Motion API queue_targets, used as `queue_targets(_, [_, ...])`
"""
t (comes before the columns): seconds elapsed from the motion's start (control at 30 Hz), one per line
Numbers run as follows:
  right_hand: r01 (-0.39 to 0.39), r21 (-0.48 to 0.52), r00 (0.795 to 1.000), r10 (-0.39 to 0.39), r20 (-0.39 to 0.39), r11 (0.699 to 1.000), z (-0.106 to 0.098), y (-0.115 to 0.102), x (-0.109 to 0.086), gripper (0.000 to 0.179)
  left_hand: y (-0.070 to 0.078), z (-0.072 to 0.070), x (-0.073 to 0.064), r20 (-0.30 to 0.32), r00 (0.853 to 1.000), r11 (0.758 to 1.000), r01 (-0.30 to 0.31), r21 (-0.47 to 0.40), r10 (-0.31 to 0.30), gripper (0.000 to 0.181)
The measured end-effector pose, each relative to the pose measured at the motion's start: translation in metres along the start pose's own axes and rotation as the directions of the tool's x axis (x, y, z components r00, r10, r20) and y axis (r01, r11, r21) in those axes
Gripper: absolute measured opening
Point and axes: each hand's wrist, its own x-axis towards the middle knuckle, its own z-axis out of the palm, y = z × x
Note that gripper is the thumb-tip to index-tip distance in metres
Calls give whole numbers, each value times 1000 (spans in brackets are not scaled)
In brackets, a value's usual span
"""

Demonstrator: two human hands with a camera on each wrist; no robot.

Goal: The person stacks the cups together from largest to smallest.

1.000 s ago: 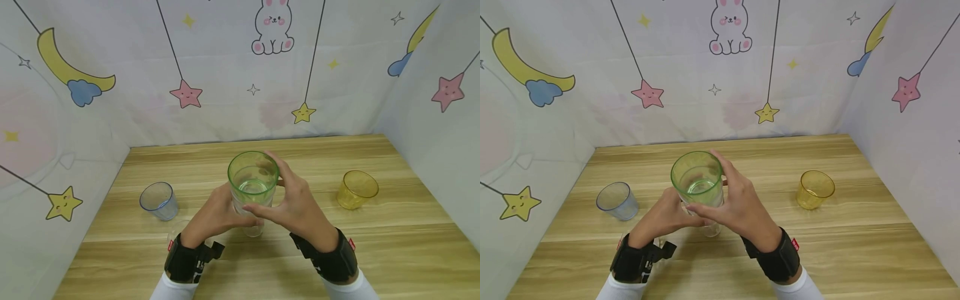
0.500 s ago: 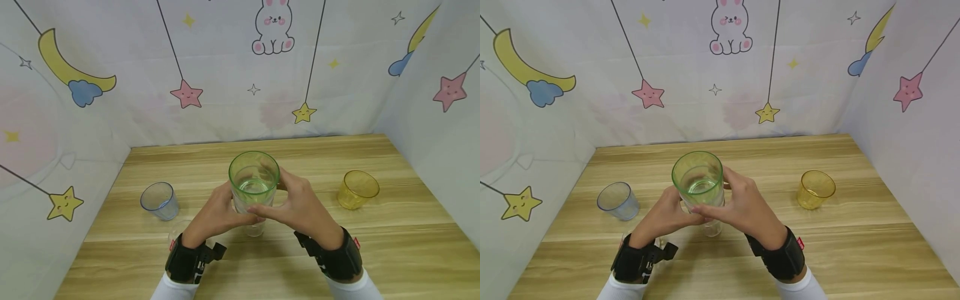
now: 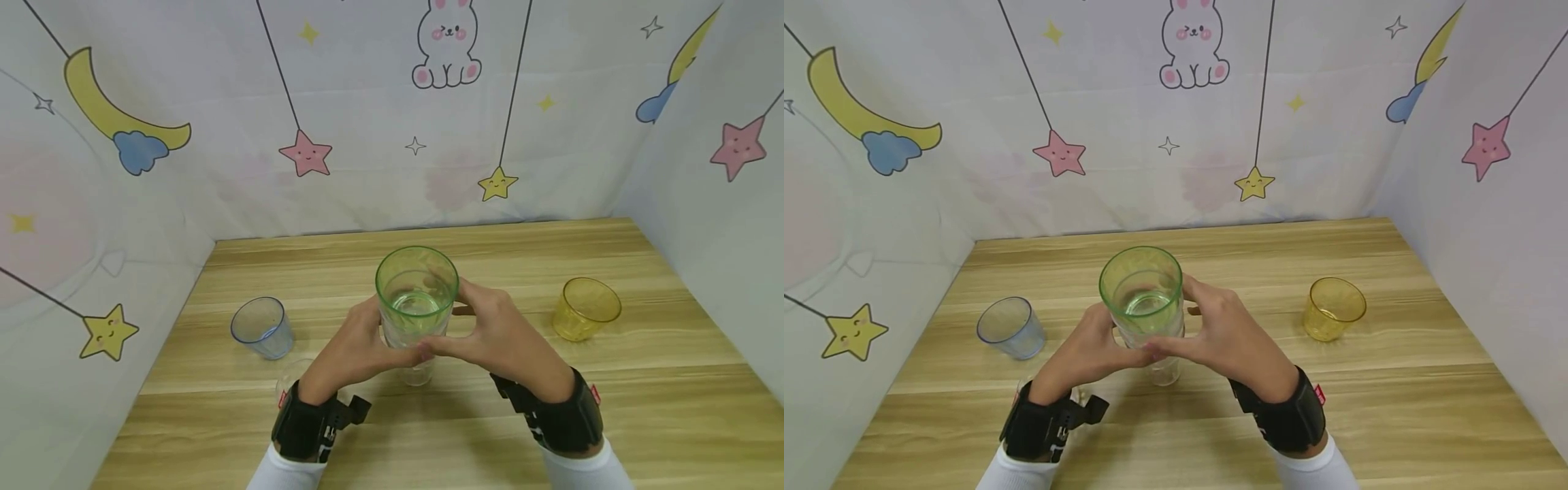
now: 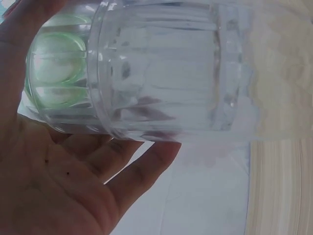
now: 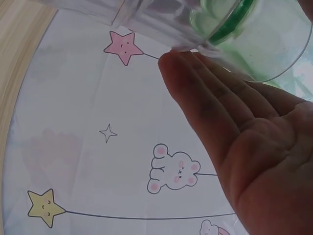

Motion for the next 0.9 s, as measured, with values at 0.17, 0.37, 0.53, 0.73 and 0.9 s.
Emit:
queue_targets(0.17, [-3,-49,999,5,33,999,-4,1,-2,68,1,0,0,7,1000,1000,15,-9,-15,68])
queue_targets(0.37, [-10,-85,997,17,74,996,-8,4,-4,59,1,-1,-1,4,1000,1000,15,-21,-15,74])
queue_targets(0.53, [-6,-131,995,19,94,991,-13,8,-6,57,2,-1,0,7,1000,1000,11,-17,-11,73])
queue_targets(0.73, [-33,-171,993,52,109,985,-19,12,-8,58,3,-1,0,6,1000,1000,23,-17,-23,72])
queue_targets(0.9, [-71,-195,991,92,102,978,-22,14,-10,67,3,-1,1,4,1000,1000,19,-6,-19,75])
